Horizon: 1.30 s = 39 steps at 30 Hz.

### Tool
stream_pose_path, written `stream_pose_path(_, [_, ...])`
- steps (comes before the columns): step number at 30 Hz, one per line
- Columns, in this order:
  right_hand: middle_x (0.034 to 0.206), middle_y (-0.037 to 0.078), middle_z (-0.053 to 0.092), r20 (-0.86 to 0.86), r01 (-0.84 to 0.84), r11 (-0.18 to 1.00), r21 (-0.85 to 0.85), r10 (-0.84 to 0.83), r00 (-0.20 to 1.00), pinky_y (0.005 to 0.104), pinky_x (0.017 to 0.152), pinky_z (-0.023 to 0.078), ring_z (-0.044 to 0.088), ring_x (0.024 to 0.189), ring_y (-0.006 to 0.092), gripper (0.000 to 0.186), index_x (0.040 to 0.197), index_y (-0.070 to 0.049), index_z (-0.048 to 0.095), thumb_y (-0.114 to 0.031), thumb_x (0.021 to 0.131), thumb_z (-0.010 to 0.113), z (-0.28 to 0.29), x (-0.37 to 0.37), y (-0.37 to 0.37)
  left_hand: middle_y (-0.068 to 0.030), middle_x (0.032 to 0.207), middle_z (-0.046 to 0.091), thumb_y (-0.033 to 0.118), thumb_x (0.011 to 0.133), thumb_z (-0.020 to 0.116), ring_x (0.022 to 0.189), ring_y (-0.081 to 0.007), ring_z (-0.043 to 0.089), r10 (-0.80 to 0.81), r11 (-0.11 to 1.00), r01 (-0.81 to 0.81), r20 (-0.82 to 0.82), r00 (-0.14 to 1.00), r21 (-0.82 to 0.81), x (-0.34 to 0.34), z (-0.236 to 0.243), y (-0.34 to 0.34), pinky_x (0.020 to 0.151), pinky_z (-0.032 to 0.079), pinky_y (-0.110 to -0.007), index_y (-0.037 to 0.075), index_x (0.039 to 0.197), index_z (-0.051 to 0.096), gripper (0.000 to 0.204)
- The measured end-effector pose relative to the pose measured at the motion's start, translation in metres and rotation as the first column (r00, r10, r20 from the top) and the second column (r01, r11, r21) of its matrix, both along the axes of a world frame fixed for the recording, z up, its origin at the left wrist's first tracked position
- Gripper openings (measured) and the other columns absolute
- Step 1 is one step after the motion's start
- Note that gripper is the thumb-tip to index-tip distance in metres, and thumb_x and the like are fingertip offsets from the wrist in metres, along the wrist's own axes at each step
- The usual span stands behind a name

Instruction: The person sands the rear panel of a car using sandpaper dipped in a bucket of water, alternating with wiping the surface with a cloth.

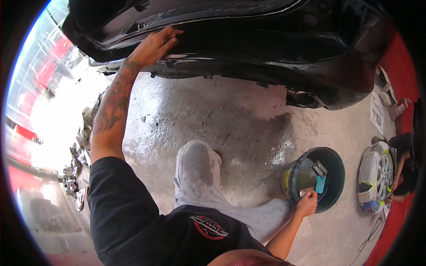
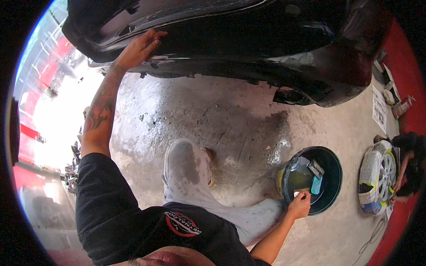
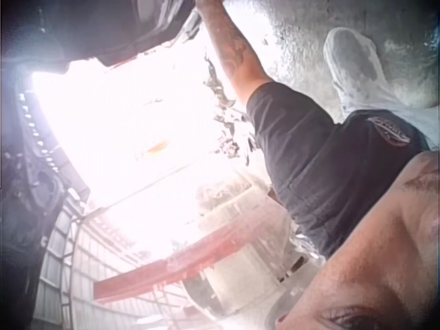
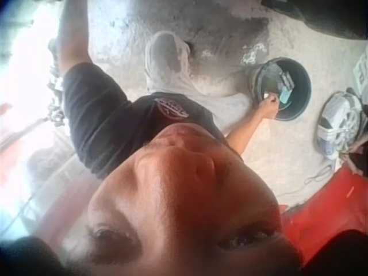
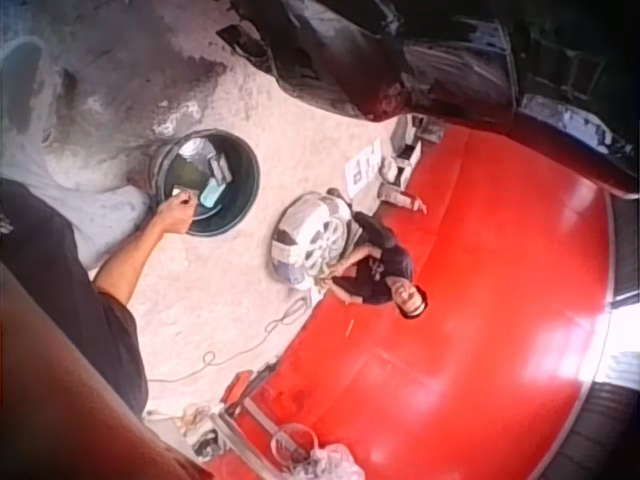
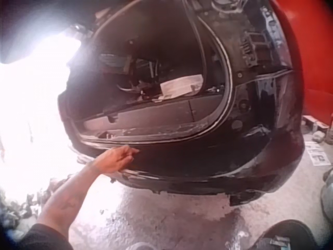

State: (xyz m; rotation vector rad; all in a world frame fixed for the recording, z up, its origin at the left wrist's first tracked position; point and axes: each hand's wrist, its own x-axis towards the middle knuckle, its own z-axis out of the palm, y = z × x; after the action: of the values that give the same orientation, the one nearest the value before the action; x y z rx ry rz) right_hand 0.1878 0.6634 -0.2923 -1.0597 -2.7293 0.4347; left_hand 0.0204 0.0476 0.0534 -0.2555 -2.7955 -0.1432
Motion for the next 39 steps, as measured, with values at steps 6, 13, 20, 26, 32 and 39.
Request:
stream_pose_path(6, [0.099, 0.008, 0.074, -0.017, -0.046, 0.999, 0.002, 0.046, 0.999, 0.0479, 0.072, 0.051, 0.069, 0.090, 0.0348, 0.027, 0.104, -0.020, 0.071, -0.039, 0.093, 0.055, -0.002, 0.002, 0.001, -0.0116, 0.106, 0.072, 0.029, 0.102, 0.054, 0.097, -0.0370, 0.069, -0.005, 0.970, -0.024, -0.120, 0.993, -0.243, 0.004, 0.013, -0.008, 0.081, 0.054, -0.047, 0.011, 0.117, 0.055, 0.023])
stream_pose_path(13, [0.096, 0.008, 0.074, -0.003, -0.059, 0.998, 0.028, 0.059, 0.998, 0.0502, 0.068, 0.050, 0.068, 0.084, 0.0368, 0.027, 0.103, -0.025, 0.073, -0.043, 0.092, 0.056, 0.000, -0.002, -0.001, -0.0136, 0.103, 0.071, 0.023, 0.099, 0.059, 0.096, -0.0351, 0.069, -0.036, 0.975, -0.020, -0.246, 0.969, -0.220, -0.034, 0.015, 0.007, 0.081, 0.055, -0.047, 0.011, 0.114, 0.056, 0.019])
stream_pose_path(20, [0.097, 0.007, 0.075, 0.017, -0.061, 0.998, 0.032, 0.061, 0.998, 0.0493, 0.068, 0.050, 0.069, 0.085, 0.0357, 0.026, 0.104, -0.025, 0.073, -0.041, 0.093, 0.055, -0.008, -0.004, 0.000, -0.0072, 0.102, 0.065, 0.018, 0.088, 0.067, 0.104, -0.0314, 0.064, -0.438, 0.869, 0.268, -0.394, 0.808, -0.415, -0.081, -0.001, 0.048, 0.087, 0.052, -0.045, 0.014, 0.107, 0.067, 0.020])
stream_pose_path(26, [0.097, 0.009, 0.074, 0.012, -0.054, 0.997, 0.053, 0.053, 0.998, 0.0500, 0.068, 0.050, 0.069, 0.086, 0.0365, 0.027, 0.105, -0.021, 0.072, -0.039, 0.093, 0.057, -0.011, 0.001, 0.005, -0.0089, 0.101, 0.060, 0.013, 0.082, 0.074, 0.104, -0.0310, 0.060, -0.478, 0.854, 0.324, -0.368, 0.798, -0.407, -0.075, 0.002, 0.016, 0.089, 0.049, -0.042, 0.013, 0.102, 0.068, 0.021])
stream_pose_path(32, [0.097, 0.008, 0.074, 0.007, -0.019, 0.999, -0.036, 0.019, 1.000, 0.0478, 0.072, 0.052, 0.070, 0.088, 0.0338, 0.025, 0.102, -0.021, 0.071, -0.039, 0.093, 0.057, 0.002, -0.003, -0.001, -0.0113, 0.105, 0.057, 0.011, 0.085, 0.073, 0.101, -0.0338, 0.058, -0.337, 0.866, 0.134, -0.363, 0.869, -0.482, -0.036, 0.007, -0.066, 0.087, 0.048, -0.043, 0.011, 0.103, 0.062, 0.021])
stream_pose_path(39, [0.097, 0.009, 0.074, 0.051, -0.018, 0.998, -0.056, 0.020, 0.999, 0.0482, 0.074, 0.052, 0.069, 0.089, 0.0349, 0.025, 0.103, -0.020, 0.072, -0.038, 0.092, 0.058, 0.005, -0.007, -0.005, -0.0097, 0.097, 0.055, 0.014, 0.082, 0.072, 0.096, -0.0319, 0.056, -0.578, 0.777, 0.378, -0.330, 0.747, -0.504, -0.083, 0.011, 0.053, 0.084, 0.045, -0.042, 0.011, 0.094, 0.063, 0.016])
